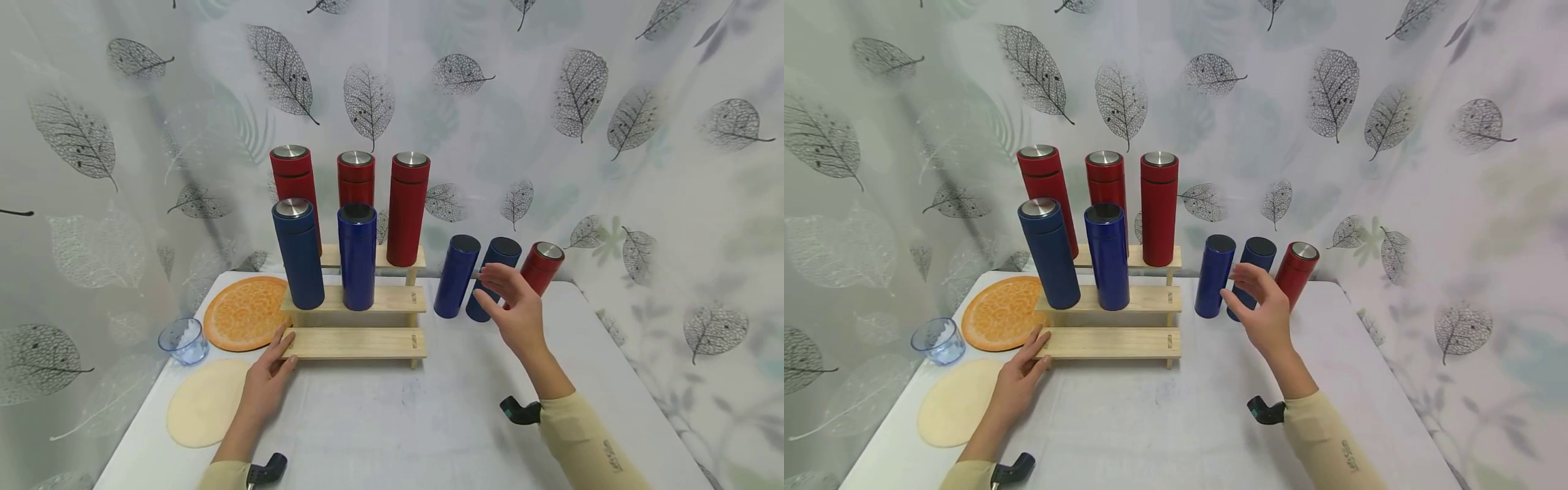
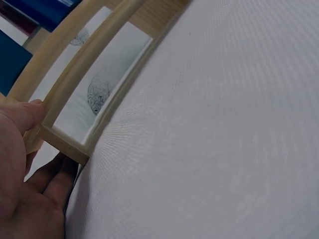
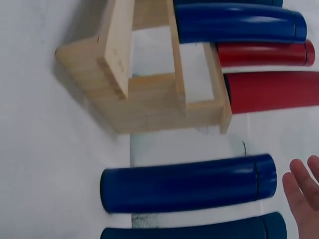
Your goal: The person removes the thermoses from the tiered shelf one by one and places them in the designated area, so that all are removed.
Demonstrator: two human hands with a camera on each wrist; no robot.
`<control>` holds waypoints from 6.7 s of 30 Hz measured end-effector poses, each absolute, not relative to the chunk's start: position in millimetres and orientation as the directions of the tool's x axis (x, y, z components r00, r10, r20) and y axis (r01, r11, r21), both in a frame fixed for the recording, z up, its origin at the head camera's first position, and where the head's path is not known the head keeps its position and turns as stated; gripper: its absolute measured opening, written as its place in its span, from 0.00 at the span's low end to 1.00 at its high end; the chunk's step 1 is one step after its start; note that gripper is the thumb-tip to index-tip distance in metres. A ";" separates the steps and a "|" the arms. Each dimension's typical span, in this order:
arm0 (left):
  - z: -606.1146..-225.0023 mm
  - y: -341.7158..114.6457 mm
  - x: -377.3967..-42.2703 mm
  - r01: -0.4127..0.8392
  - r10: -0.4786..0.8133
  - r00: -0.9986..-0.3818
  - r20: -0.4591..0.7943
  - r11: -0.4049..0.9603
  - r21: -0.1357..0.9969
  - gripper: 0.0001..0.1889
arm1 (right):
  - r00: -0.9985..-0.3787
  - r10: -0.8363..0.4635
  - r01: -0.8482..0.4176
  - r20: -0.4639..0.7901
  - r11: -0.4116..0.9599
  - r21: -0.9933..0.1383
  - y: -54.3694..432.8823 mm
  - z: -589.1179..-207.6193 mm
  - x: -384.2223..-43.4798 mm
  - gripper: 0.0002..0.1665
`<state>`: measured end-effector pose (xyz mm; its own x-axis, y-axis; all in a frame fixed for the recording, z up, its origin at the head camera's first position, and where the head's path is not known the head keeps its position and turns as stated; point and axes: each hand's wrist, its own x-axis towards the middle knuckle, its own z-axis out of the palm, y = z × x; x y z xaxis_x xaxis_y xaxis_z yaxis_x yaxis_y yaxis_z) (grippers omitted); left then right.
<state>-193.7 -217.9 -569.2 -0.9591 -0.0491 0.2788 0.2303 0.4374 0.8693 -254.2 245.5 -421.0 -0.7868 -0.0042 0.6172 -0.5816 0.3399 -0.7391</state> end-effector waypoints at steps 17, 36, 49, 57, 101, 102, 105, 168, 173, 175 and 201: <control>-570.6 -218.2 -191.9 0.239 -0.045 -0.957 0.285 0.433 0.869 0.27 | -0.792 -0.141 -0.607 0.593 0.282 -0.743 198.7 -415.6 -255.6 0.32; -568.9 -219.1 -193.2 0.251 -0.045 -0.954 0.297 0.425 0.870 0.27 | -0.800 -0.166 -0.598 0.577 0.296 -0.745 182.4 -411.9 -258.7 0.36; -569.1 -219.3 -192.0 0.248 -0.037 -0.956 0.292 0.434 0.866 0.27 | -0.809 -0.196 -0.588 0.554 0.270 -0.763 172.0 -413.5 -264.2 0.34; -565.2 -219.2 -192.3 0.236 -0.049 -0.958 0.284 0.432 0.871 0.27 | -0.807 -0.212 -0.590 0.551 0.268 -0.762 166.0 -414.9 -272.3 0.35; -568.4 -217.9 -193.8 0.241 -0.043 -0.955 0.292 0.458 0.856 0.27 | -0.799 -0.271 -0.592 0.536 0.199 -0.781 100.5 -416.8 -298.7 0.39; -568.3 -217.8 -193.8 0.239 -0.045 -0.955 0.292 0.461 0.854 0.27 | -0.799 -0.270 -0.593 0.538 0.198 -0.781 99.2 -417.2 -299.3 0.40; -568.2 -217.9 -193.4 0.240 -0.046 -0.955 0.294 0.462 0.854 0.27 | -0.799 -0.262 -0.594 0.541 0.204 -0.778 95.5 -417.5 -300.3 0.42; -568.3 -219.0 -192.2 0.258 -0.036 -0.951 0.308 0.458 0.851 0.27 | -0.867 -0.229 -0.491 0.443 0.237 -0.838 67.6 -421.2 -312.7 0.39; -567.4 -220.2 -192.2 0.263 -0.043 -0.948 0.316 0.456 0.850 0.27 | -0.852 -0.242 -0.515 0.464 0.228 -0.826 68.7 -420.8 -311.2 0.39; -567.2 -220.3 -192.5 0.265 -0.043 -0.947 0.318 0.452 0.852 0.26 | -0.847 -0.238 -0.524 0.475 0.230 -0.820 69.9 -420.5 -310.4 0.38; -573.4 -219.5 -194.8 0.248 -0.040 -0.953 0.301 0.469 0.848 0.27 | -0.829 -0.175 -0.559 0.531 0.268 -0.785 115.7 -412.8 -294.9 0.37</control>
